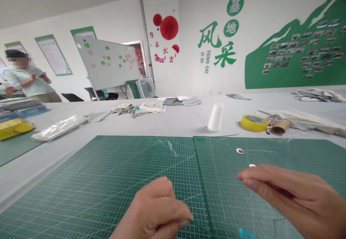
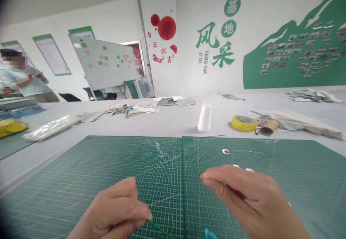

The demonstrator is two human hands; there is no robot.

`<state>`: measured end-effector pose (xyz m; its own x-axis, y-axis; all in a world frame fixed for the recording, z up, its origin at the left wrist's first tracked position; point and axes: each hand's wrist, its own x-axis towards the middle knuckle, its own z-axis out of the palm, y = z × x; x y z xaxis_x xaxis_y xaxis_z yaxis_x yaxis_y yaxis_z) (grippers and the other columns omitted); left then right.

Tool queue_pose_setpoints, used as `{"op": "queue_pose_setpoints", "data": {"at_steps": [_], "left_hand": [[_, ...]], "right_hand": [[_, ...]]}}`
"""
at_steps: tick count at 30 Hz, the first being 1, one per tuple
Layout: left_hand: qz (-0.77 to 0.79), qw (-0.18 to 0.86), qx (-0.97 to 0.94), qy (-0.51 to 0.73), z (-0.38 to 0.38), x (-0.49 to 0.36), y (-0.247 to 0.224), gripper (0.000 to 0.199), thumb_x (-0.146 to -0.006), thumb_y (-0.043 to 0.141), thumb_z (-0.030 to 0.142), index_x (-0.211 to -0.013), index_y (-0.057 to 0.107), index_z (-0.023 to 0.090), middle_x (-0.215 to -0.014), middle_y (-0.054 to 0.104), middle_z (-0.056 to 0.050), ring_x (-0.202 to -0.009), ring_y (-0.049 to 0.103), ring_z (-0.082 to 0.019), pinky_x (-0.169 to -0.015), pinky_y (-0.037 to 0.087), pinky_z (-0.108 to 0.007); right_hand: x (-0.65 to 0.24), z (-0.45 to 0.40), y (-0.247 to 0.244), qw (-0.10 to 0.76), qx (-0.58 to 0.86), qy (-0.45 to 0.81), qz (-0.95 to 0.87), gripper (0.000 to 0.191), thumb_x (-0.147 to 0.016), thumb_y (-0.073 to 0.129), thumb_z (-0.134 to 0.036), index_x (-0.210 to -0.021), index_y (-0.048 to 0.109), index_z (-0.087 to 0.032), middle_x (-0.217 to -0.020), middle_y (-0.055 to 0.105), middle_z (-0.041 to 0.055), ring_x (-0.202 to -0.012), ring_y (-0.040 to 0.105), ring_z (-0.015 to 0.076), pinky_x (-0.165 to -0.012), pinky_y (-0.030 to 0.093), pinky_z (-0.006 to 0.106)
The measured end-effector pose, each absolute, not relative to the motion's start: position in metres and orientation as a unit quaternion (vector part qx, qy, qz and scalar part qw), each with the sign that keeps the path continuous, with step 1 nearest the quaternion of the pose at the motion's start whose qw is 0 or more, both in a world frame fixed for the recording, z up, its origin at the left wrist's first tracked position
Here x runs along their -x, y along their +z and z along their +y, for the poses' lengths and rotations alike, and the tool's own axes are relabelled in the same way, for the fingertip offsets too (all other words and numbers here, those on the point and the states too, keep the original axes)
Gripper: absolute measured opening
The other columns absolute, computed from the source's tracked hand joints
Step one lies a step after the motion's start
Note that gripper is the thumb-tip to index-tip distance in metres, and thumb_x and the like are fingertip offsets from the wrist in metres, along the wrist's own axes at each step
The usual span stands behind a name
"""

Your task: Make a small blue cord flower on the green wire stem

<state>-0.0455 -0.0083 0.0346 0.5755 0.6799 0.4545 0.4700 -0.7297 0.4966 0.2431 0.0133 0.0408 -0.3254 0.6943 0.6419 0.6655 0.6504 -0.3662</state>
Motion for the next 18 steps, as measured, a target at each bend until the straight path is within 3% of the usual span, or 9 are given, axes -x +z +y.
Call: {"op": "queue_pose_setpoints", "data": {"at_steps": [2, 8, 14, 18], "left_hand": [[0.322, 0.178, -0.867, 0.337, -0.006, 0.048, 0.037, 0.02, -0.093, 0.051, 0.015, -0.087, 0.068, 0.023, -0.065, 0.048, 0.0, -0.061, 0.051, -0.014, -0.051, 0.04, -0.024], [0.354, 0.169, -0.857, 0.335, -0.001, 0.053, 0.037, 0.022, -0.09, 0.052, 0.011, -0.088, 0.069, 0.024, -0.066, 0.049, 0.0, -0.062, 0.053, -0.014, -0.05, 0.04, -0.024], [0.368, 0.149, -0.859, 0.323, -0.002, 0.056, 0.037, 0.023, -0.091, 0.05, 0.009, -0.086, 0.068, 0.022, -0.067, 0.048, 0.0, -0.064, 0.052, -0.014, -0.051, 0.038, -0.024], [0.331, 0.196, -0.865, 0.321, -0.002, 0.054, 0.043, 0.021, -0.092, 0.052, 0.015, -0.084, 0.069, 0.022, -0.063, 0.05, 0.0, -0.062, 0.052, -0.015, -0.051, 0.039, -0.025]], "right_hand": [[-0.24, 0.022, 0.038, 0.39, 0.423, 0.075, -0.814, 0.018, -0.089, 0.058, -0.038, -0.081, 0.073, -0.03, -0.071, 0.076, -0.0049, -0.058, 0.07, 0.013, -0.048, 0.055, 0.017], [-0.236, 0.032, 0.019, 0.352, 0.47, 0.183, -0.789, 0.025, -0.088, 0.057, -0.041, -0.076, 0.073, -0.026, -0.069, 0.072, -0.0017, -0.062, 0.067, 0.0152, -0.053, 0.053, 0.022], [-0.242, 0.03, 0.022, 0.358, 0.473, 0.196, -0.781, 0.026, -0.086, 0.058, -0.044, -0.074, 0.073, -0.025, -0.071, 0.073, -0.0008, -0.063, 0.068, 0.0162, -0.055, 0.054, 0.023], [-0.244, 0.032, 0.022, 0.361, 0.477, 0.188, -0.779, 0.024, -0.086, 0.059, -0.042, -0.078, 0.074, -0.026, -0.074, 0.075, 0.0001, -0.066, 0.068, 0.0175, -0.053, 0.052, 0.023]]}}
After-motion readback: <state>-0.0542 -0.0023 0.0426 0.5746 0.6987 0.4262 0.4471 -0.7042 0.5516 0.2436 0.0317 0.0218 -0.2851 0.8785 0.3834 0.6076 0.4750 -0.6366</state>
